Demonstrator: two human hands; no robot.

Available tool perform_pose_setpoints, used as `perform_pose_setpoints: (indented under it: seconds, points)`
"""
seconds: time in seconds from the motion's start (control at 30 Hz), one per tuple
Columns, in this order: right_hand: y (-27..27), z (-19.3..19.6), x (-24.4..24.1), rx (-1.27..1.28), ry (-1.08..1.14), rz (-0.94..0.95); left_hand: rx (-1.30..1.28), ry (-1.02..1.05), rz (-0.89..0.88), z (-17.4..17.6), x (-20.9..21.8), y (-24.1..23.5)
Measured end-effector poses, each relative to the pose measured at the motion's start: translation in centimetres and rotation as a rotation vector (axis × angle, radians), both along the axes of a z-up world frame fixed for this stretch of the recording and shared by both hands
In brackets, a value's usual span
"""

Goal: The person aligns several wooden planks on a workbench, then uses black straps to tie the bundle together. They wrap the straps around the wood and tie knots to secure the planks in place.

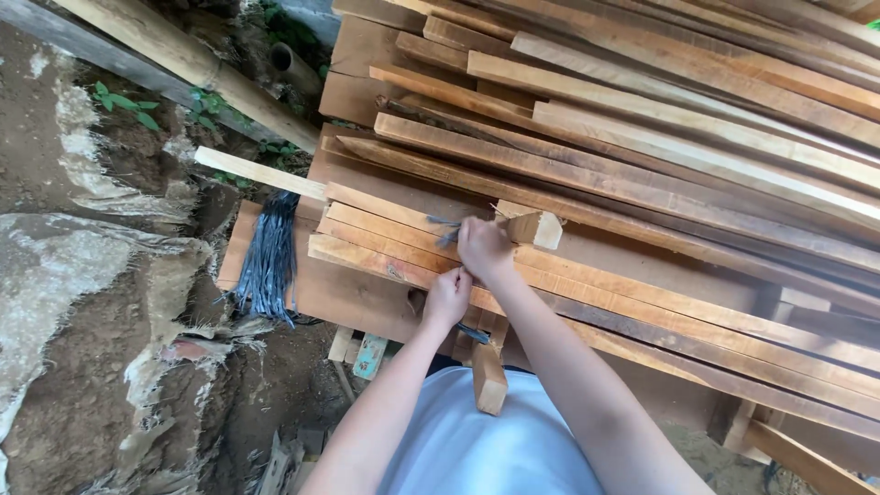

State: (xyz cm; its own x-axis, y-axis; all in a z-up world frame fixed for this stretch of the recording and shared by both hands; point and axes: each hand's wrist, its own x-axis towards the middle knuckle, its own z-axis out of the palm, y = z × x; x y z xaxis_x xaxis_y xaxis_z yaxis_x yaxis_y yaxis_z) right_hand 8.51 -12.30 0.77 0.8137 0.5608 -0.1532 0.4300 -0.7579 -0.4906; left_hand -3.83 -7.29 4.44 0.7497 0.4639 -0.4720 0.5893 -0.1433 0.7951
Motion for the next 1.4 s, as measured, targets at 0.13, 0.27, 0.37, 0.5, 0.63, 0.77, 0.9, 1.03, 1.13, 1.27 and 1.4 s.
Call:
perform_pose_setpoints:
  seconds: [0.13, 0.27, 0.37, 0.5, 0.63, 0.77, 0.9, 1.03, 1.13, 1.27, 1.4]
  points:
    - [-1.3, 0.6, 0.4, 0.044, 0.129, -0.01, 0.035, -0.019, 0.001, -1.1, -0.1, -0.3]
    - [-1.6, -5.2, 0.9, 0.038, 0.147, -0.035, 0.015, -0.012, 0.001, -1.5, -0.5, -0.2]
    - [-1.4, -6.0, 1.6, 0.077, 0.133, -0.075, 0.002, 0.008, -0.004, -1.7, -0.4, -0.1]
    - [-0.6, -2.7, 1.8, 0.182, 0.269, -0.27, 0.008, 0.007, -0.018, -0.9, -0.2, 0.1]
    - [0.3, -3.1, 2.0, 0.19, 0.342, -0.391, 0.008, 0.007, -0.02, -0.8, -0.2, 0.2]
    - [0.2, -4.0, 2.5, 0.214, 0.424, -0.475, -0.012, 0.024, -0.02, -0.9, -0.1, 0.0]
    - [0.0, -4.7, 2.7, 0.21, 0.401, -0.424, -0.005, 0.031, -0.029, -0.8, 0.2, 0.3]
    - [-1.5, -3.5, 1.6, 0.119, 0.191, -0.168, -0.023, 0.037, -0.019, -1.4, 0.0, 0.4]
    - [-1.5, -1.3, 1.3, 0.123, 0.264, -0.096, -0.033, 0.019, -0.035, -0.9, -0.1, 0.6]
    - [-0.8, -2.2, 1.5, 0.141, 0.355, -0.277, -0.036, 0.023, -0.045, -1.5, -0.1, 0.5]
    - [-0.2, -3.5, 2.1, 0.1, 0.446, -0.453, -0.035, 0.039, -0.056, -2.0, 0.0, 0.5]
